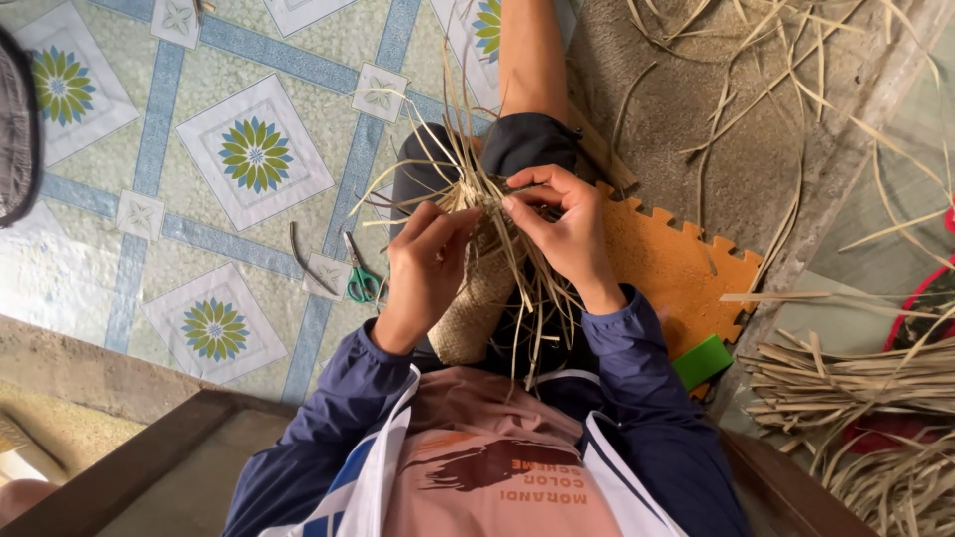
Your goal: The person is weaving dried plant fibers together to create a cylindrical object, likely a basket or a container.
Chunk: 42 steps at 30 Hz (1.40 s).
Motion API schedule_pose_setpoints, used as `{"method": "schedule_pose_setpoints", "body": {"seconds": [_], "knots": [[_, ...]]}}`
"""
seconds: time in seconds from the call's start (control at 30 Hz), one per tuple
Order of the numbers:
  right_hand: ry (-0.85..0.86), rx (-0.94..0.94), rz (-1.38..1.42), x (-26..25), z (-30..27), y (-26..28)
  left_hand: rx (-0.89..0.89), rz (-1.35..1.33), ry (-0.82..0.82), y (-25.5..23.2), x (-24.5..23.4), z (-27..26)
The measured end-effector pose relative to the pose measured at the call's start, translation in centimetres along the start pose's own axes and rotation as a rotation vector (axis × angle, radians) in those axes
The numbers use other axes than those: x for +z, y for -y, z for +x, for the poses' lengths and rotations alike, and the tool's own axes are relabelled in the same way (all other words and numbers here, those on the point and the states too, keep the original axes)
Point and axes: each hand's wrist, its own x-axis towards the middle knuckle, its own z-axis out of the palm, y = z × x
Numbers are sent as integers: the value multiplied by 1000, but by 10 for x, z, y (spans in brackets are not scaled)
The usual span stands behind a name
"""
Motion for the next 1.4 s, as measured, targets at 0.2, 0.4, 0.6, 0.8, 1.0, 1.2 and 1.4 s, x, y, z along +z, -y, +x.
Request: {"method": "schedule_pose_setpoints", "body": {"seconds": [0.2,0.4,0.6,0.8,1.0,1.2,1.4], "knots": [[3,0,32,5,-2,-5,-152,-178,38,2,1,-1],[95,-3,-20,5,-2,-12,-137,-76,80,-6,-7,1],[145,78,3,6,-4,-14,-160,-5,175,-14,-21,7],[172,92,4,8,-6,-19,-168,-126,172,-8,-22,8],[195,102,48,5,-6,-20,-175,-197,164,9,-15,-1],[223,93,66,3,-8,-21,-138,-226,192,8,-20,7],[227,128,131,0,-12,-33,-152,-279,153,22,-10,2]]}}
